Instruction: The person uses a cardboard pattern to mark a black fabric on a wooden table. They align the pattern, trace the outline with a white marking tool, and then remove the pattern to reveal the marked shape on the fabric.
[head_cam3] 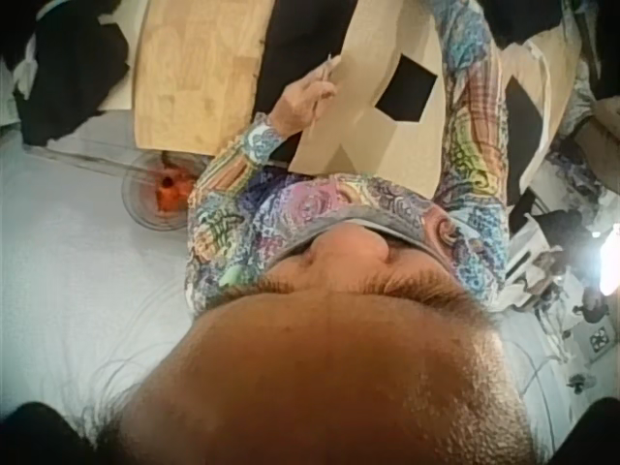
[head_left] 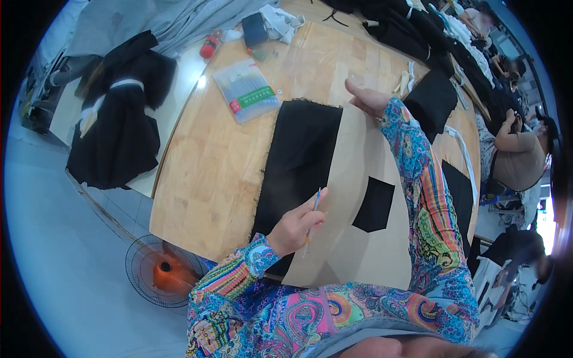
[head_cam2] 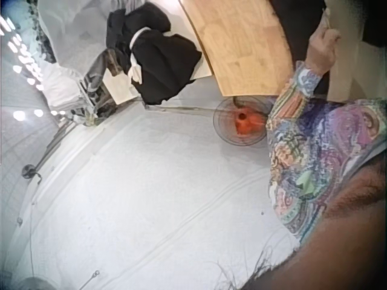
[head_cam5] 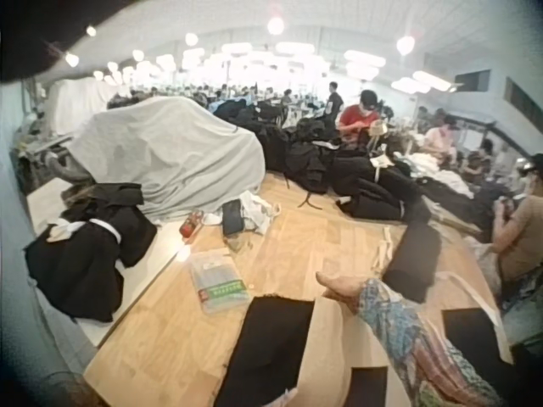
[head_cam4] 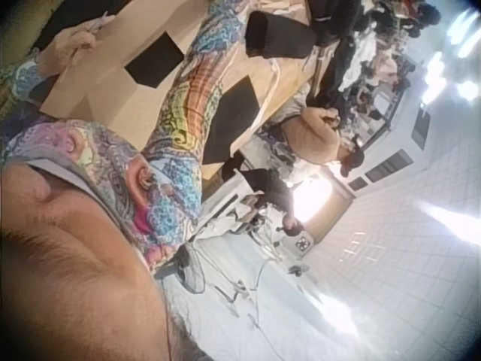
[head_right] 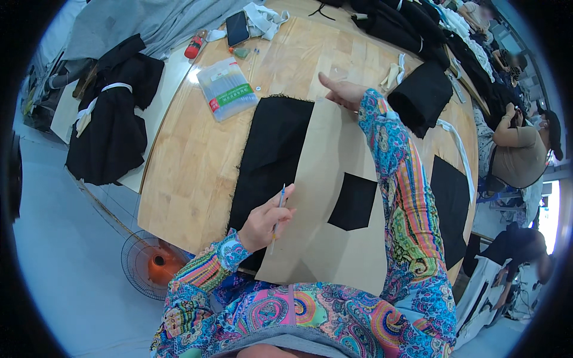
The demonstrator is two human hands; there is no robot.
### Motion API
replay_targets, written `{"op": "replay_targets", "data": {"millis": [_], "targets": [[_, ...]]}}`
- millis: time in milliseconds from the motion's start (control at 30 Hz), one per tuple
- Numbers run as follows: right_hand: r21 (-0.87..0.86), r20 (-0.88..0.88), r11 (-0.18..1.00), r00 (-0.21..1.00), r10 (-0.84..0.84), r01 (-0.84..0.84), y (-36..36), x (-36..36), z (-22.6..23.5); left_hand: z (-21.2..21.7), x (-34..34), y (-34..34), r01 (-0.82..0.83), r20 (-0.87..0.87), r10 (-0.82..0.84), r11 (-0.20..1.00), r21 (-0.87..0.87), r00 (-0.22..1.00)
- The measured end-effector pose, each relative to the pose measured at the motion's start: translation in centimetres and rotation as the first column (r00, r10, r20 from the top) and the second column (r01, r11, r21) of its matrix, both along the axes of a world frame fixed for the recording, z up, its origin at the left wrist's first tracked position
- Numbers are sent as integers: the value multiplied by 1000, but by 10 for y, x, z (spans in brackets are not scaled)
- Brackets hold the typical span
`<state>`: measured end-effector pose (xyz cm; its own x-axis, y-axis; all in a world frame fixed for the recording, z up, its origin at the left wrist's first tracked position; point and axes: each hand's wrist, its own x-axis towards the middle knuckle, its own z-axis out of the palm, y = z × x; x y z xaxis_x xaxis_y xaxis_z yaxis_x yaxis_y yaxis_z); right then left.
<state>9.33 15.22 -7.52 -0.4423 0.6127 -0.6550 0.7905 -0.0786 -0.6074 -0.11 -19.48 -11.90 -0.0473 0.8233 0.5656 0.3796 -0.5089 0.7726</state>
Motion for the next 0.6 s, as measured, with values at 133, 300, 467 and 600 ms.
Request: {"op": "replay_targets", "data": {"millis": [133,300,467,600], "targets": [[-319,-55,931,984,167,-176,1,-17,8,-1,1,0,-27,16,27,1000,-9,999],[-306,-572,917,819,36,-254,-11,-31,-7,-9,2,0,-95,96,103,992,-85,990],[-21,-664,996,743,-83,92,-1,-21,-10,-17,5,5,-209,170,272,925,-317,947],[462,-403,886,879,256,-46,-20,-15,-10,-21,-4,7,-310,196,422,849,-427,885]]}}
